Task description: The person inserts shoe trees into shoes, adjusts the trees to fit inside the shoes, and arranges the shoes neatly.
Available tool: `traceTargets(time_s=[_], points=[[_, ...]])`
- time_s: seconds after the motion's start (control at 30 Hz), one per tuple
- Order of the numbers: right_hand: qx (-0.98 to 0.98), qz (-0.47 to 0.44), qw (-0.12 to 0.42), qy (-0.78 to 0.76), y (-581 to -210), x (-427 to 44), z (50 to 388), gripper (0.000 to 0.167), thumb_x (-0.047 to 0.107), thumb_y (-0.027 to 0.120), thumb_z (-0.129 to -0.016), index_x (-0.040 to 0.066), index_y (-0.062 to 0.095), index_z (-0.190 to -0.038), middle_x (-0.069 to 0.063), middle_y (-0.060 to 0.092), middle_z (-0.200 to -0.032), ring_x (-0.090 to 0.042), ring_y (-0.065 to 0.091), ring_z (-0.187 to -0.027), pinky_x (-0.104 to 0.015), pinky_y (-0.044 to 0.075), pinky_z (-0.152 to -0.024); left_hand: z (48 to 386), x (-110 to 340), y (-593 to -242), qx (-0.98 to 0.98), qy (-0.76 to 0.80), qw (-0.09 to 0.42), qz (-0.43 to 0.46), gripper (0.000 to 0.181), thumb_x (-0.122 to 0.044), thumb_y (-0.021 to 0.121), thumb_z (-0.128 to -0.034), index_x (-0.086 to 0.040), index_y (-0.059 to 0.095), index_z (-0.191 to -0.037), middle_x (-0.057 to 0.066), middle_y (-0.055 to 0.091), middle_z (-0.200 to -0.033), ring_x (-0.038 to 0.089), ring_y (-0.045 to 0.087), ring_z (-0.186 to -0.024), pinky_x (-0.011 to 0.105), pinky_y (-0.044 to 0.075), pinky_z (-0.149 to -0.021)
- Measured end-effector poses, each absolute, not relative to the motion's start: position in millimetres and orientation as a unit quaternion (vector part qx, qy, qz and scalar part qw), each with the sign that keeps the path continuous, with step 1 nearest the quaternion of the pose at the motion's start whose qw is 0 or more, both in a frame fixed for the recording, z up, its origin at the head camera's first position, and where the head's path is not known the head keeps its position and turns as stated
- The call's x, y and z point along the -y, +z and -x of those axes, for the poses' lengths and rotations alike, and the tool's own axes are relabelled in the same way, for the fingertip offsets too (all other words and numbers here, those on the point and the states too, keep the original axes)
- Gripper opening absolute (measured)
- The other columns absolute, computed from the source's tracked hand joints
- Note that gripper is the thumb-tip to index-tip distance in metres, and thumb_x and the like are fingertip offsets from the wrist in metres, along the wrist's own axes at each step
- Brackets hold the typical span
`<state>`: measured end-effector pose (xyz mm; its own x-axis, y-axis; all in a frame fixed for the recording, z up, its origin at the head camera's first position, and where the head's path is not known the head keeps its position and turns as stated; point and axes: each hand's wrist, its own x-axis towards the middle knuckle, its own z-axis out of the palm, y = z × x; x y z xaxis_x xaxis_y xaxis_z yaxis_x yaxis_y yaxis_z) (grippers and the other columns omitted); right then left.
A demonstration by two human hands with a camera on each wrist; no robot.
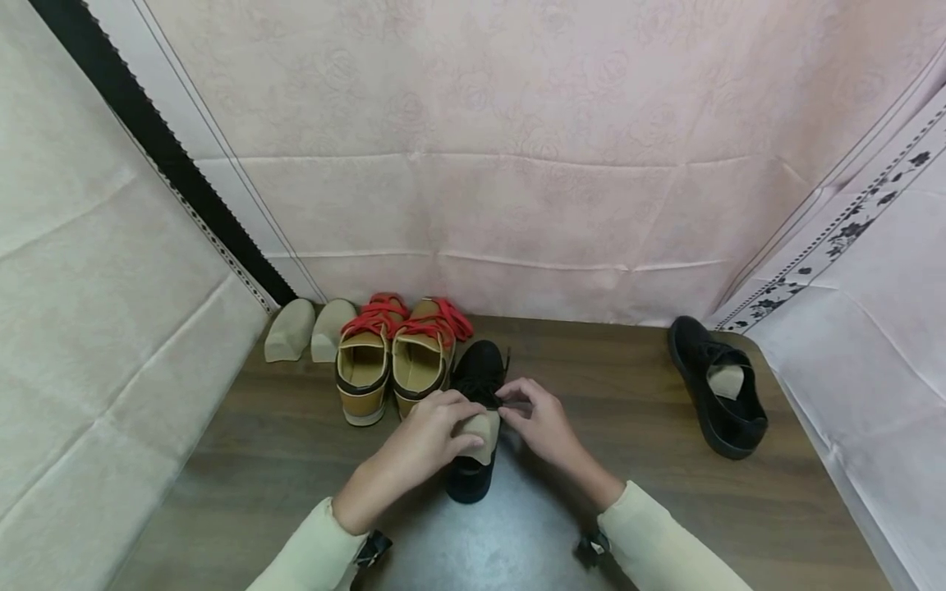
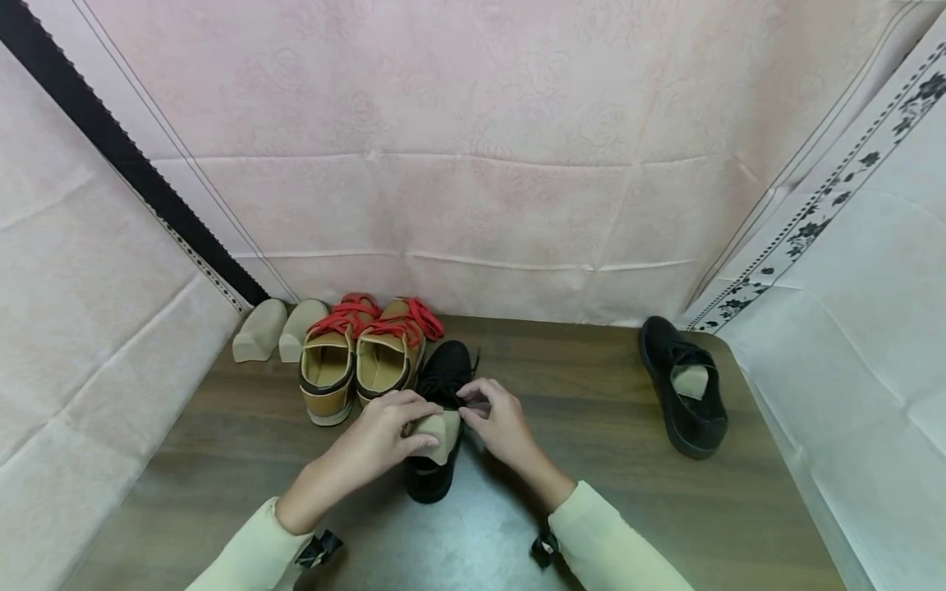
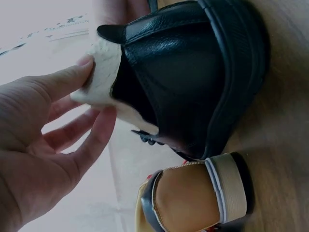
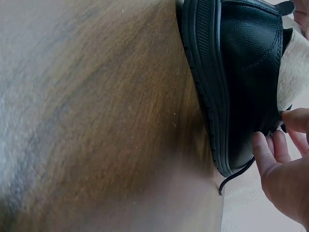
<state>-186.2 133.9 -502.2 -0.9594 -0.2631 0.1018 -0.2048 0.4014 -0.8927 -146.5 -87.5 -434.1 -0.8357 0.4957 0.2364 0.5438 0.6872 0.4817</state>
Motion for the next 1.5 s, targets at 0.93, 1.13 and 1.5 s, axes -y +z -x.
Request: traceTargets(time_s=[0.93,1.13,1.5], points=[[-0.833,0.14,0.029,-0.534,-503.8,-133.9,186.0,0.022,0.007,0.073,-0.096,0.019,0.069,-0.114,0.0,0.067,-0.117,-0.019,0.066,-0.113,-0.032,0.058,-0.095,150.2,82.1,-451.4,0.924,-0.27,0.075,0.259,0.032,-0.023,0.082,-0.0886,-0.011,0.076,-0.117,0.001,0.069,-0.109,0.015,0.066,-0.097,0.033,0.059,-0.081],[-0.835,0.141,0.029,-0.53,-503.9,-133.9,186.2,0.023,0.008,0.073,-0.096,0.019,0.069,-0.115,0.0,0.067,-0.117,-0.019,0.066,-0.113,-0.033,0.058,-0.095,149.0,79.5,-452.9,0.928,-0.259,0.085,0.253,0.032,-0.022,0.083,-0.0883,-0.011,0.077,-0.118,0.003,0.068,-0.107,0.016,0.064,-0.095,0.033,0.06,-0.08],[-0.835,0.139,0.031,-0.531,-505.4,-134.3,186.0,0.022,0.009,0.073,-0.096,0.02,0.07,-0.115,0.001,0.067,-0.117,-0.017,0.065,-0.113,-0.035,0.058,-0.096,152.4,80.1,-460.7,0.932,-0.247,0.097,0.249,0.032,-0.02,0.083,-0.0877,-0.01,0.078,-0.118,0.003,0.064,-0.104,0.013,0.061,-0.092,0.029,0.058,-0.076]])
